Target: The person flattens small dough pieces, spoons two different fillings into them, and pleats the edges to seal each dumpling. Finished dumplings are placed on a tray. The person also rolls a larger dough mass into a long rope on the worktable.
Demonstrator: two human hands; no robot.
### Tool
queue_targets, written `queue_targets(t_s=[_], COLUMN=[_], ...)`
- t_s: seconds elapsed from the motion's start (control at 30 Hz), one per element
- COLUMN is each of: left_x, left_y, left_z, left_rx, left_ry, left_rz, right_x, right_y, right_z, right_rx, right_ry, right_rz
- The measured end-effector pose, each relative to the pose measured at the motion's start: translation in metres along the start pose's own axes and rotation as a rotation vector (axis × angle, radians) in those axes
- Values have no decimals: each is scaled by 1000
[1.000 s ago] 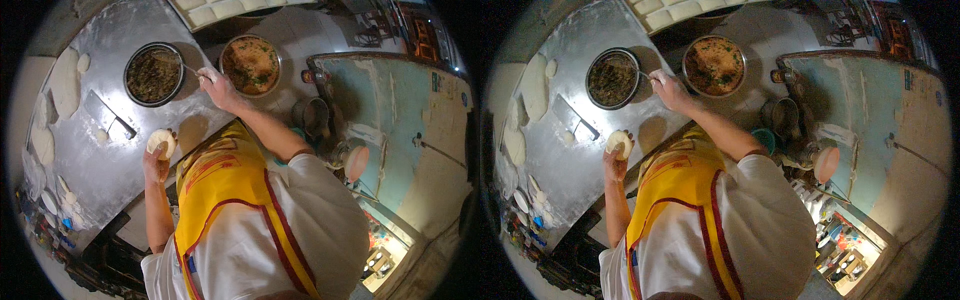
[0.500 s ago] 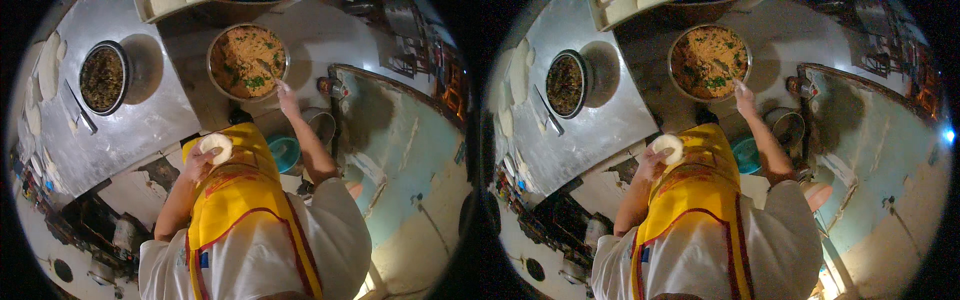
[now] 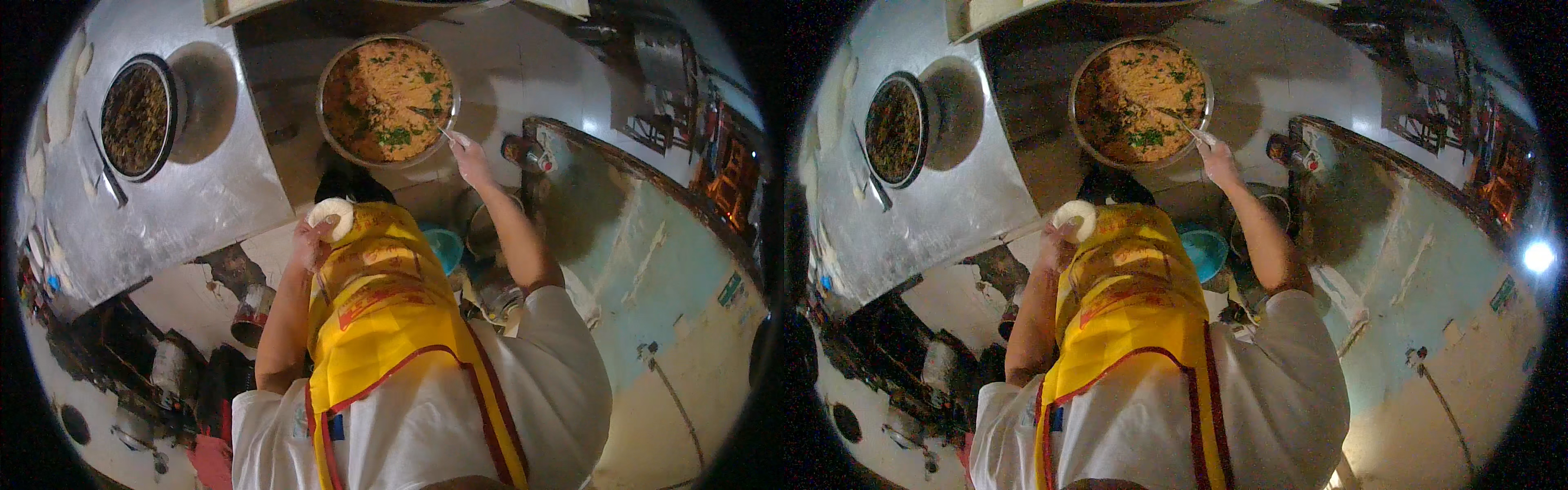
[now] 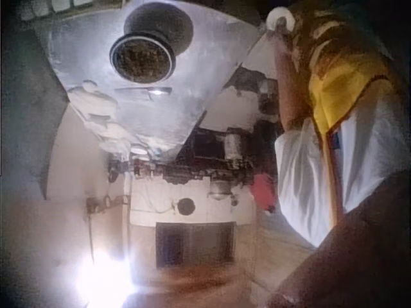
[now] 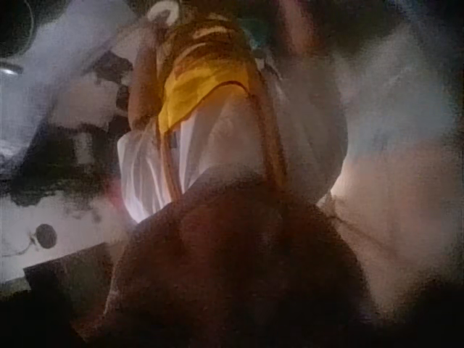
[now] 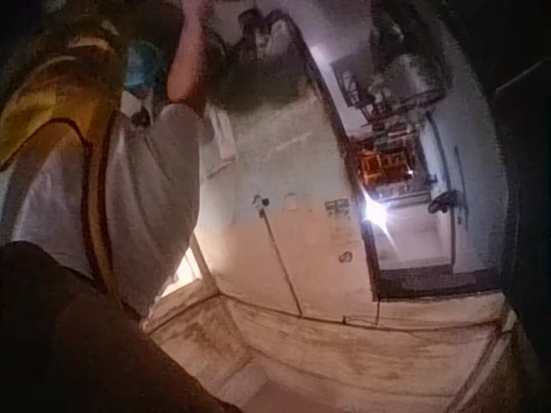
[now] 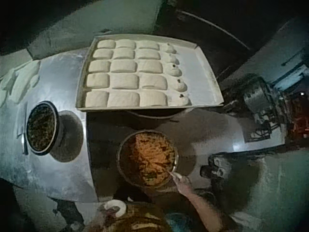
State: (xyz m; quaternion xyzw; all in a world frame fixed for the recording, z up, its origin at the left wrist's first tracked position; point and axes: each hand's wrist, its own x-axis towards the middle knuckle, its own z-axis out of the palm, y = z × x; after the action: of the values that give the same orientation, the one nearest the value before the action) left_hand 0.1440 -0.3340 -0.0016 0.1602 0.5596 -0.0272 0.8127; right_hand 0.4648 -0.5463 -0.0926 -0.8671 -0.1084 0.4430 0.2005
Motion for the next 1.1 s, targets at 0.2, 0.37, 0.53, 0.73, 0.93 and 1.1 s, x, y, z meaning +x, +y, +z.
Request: queue_targets(t_s=[0.2,0.37,0.53,0.73,0.93,1.1], left_x=[39,84,131,166,187,202], left_y=[6,-13,-28,-19,-8,-8], left_z=[-13,-19,-26,-18,-14,-22], left_rx=[102,187,50,-111,-153,-138], left_ry=[-86,-44,-222,-210,-171,-172], left_rz=[-25,-172,-4,164,149,171], right_x=[34,100,125,111,99,83], right_y=[-26,-66,-66,-44,-38,-25], right_z=[10,21,41,61,76,86], right_rx=[20,-232,-237,-228,-10,135], right_ry=[204,252,230,205,160,29], right_rz=[-216,-192,-143,-271,-230,-121])
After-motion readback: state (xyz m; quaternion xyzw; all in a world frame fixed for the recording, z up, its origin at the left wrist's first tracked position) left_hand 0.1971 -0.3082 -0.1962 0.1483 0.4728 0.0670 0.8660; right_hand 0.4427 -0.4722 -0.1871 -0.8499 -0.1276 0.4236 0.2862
